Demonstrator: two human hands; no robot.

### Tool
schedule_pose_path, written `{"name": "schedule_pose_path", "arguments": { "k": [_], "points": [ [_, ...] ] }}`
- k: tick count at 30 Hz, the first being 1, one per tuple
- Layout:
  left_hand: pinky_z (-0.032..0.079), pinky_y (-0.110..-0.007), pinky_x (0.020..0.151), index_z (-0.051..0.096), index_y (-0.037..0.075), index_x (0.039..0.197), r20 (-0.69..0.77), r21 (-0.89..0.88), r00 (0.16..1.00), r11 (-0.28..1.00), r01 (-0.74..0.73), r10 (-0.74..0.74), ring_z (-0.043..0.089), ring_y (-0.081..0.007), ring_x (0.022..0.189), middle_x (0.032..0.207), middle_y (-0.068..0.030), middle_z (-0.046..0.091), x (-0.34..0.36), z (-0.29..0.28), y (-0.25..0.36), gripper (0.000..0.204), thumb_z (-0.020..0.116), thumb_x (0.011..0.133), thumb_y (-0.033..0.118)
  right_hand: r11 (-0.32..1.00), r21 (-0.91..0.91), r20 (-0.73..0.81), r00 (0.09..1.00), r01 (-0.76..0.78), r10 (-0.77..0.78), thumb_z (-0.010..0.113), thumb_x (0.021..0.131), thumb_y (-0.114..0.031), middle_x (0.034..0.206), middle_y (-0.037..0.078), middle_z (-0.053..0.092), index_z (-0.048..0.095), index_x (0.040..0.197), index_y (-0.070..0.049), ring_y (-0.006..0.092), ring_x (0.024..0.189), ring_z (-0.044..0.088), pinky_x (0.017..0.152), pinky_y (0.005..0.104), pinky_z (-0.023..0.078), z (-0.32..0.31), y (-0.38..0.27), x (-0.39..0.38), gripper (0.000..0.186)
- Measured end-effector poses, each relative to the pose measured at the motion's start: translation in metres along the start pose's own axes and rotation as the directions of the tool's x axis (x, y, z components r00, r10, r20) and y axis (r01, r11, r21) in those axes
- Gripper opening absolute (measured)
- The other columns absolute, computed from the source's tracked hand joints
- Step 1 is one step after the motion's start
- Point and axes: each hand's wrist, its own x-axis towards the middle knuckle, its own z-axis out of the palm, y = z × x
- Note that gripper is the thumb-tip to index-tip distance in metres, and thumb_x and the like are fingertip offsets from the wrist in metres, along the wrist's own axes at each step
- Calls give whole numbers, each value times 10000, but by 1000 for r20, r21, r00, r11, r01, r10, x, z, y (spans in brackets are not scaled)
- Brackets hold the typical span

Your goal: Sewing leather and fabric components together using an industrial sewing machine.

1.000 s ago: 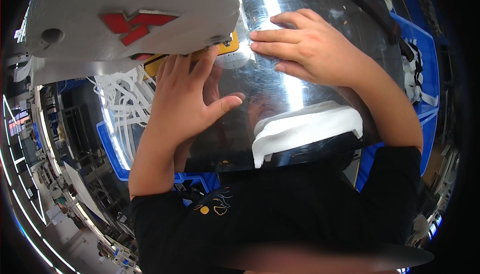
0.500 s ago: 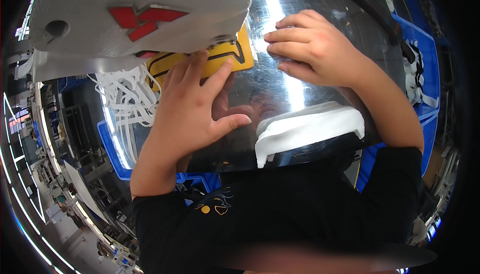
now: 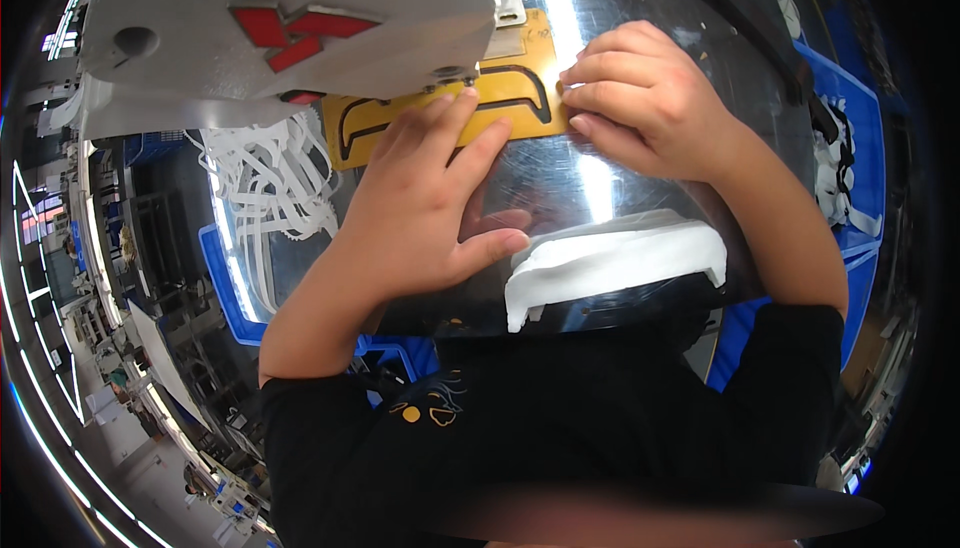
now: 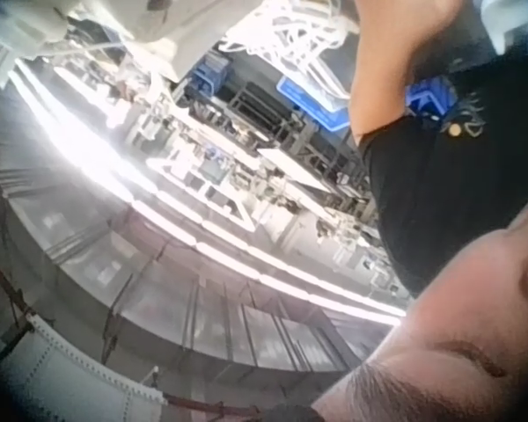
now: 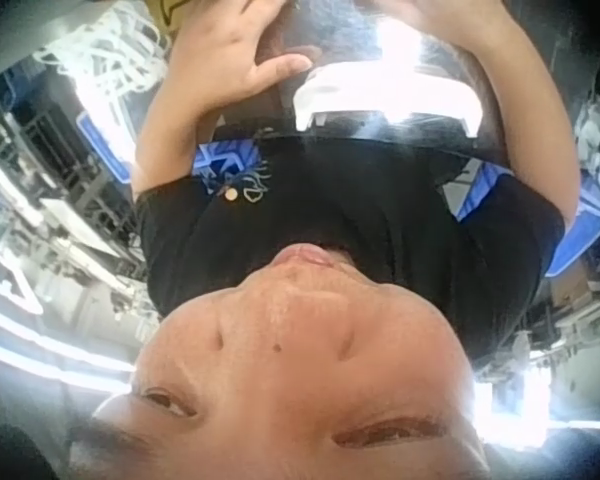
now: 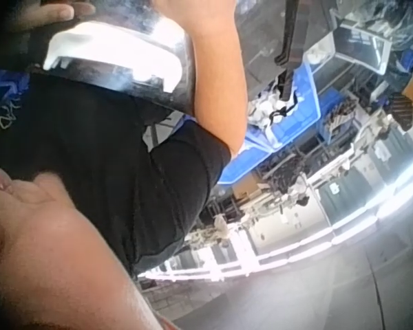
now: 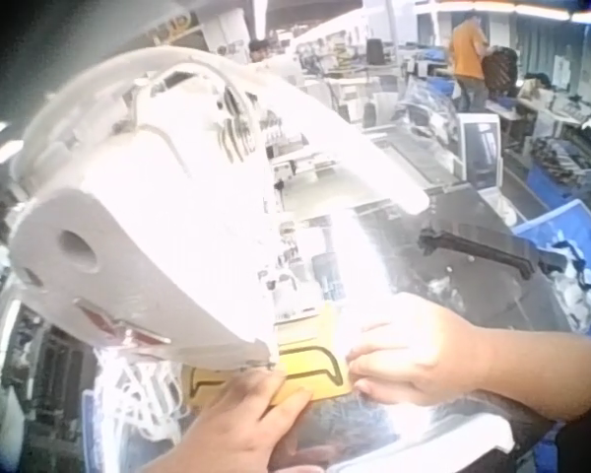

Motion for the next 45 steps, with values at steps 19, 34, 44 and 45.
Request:
{"name": "schedule_pose_path", "arguments": {
  "k": [19, 34, 44, 45],
  "points": [
    [377, -563, 1251, 662, 63, 1497, -51, 27, 997, 998, -61, 63, 530, -469, 1454, 1600, -280, 532, 9, 13, 4, 866, 745, 899, 683, 999, 40, 4, 1000, -1, 1, 844, 843, -115, 1018, 44, 764, 758, 928, -68, 257, 1024, 712, 949, 414, 549, 2, 4, -5, 130],
    [510, -511, 1126, 762, 33, 1276, -236, -34, 951, 976, -215, 201, 682, -359, 1233, 1305, -158, 718, 6, 17, -2, 566, 848, 884, 433, 967, -42, 181, 950, -252, 255, 904, 828, -201, 1088, 86, 730, 762, 1048, -57, 301, 1070, 691, 947, 427, 549, -24, -3, -1, 299],
    [518, -518, 1112, 766, -11, 1244, -216, -58, 955, 974, -218, 201, 676, -392, 1217, 1291, -182, 717, 5, 14, -5, 560, 845, 893, 419, 916, -211, 236, 892, -341, 386, 832, 904, -240, 960, 83, 693, 749, 1059, -77, 298, 978, 685, 882, 412, 550, -50, 21, -22, 240],
    [517, -518, 1112, 766, -14, 1243, -206, -50, 959, 977, -210, 195, 674, -395, 1218, 1295, -185, 716, 6, 13, -6, 560, 844, 896, 419, 912, -215, 241, 886, -349, 396, 832, 904, -240, 960, 83, 693, 749, 1059, -77, 298, 978, 685, 882, 412, 550, -49, 21, -23, 240]
  ]
}}
